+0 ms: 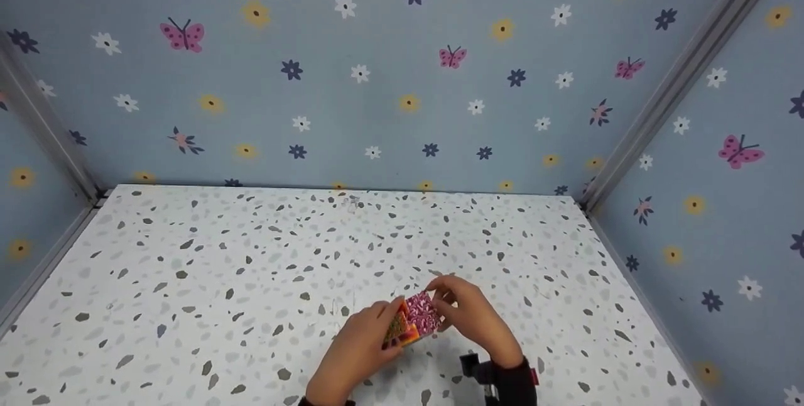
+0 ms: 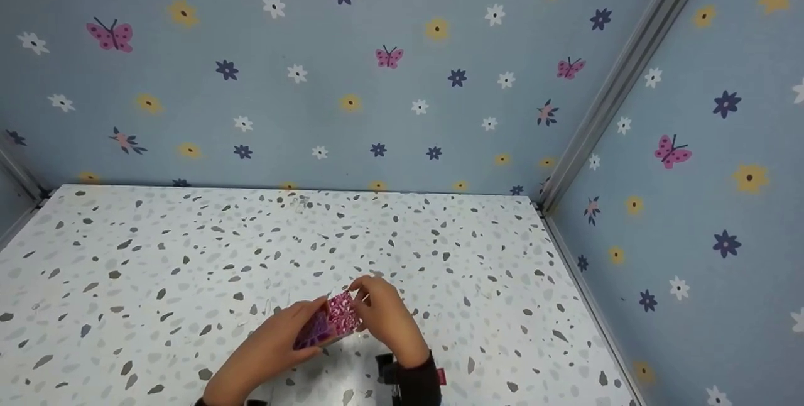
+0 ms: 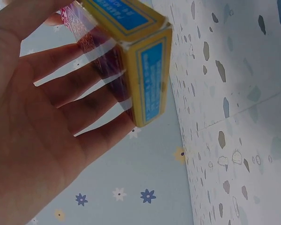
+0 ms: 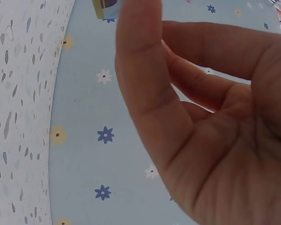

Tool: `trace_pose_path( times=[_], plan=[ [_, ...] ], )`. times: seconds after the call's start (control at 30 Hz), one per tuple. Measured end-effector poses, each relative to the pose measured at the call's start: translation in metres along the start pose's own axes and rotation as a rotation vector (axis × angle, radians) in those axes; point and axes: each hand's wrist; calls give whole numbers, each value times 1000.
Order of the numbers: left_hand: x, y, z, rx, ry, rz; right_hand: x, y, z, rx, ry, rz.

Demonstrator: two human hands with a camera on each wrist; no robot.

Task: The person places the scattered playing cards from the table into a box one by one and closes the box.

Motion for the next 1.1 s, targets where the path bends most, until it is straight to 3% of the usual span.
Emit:
trace_pose_path(
  times=[0.33, 0.73, 1.1],
  plan=[
    [-1, 0, -1, -23, 2, 5, 6, -2, 6, -19, 96, 26],
    [-1, -1, 1, -4, -8, 2, 2, 2, 6, -85, 212, 116],
    [-1, 0, 1, 39, -28, -27, 0, 9, 6, -66, 255, 212]
  ],
)
Point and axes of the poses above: each hand's wrist, its own y-axis away from the middle knuckle, its own x-axis out of the palm, z = x × y, and after that the axes turned 12 degrees about y, right-handed
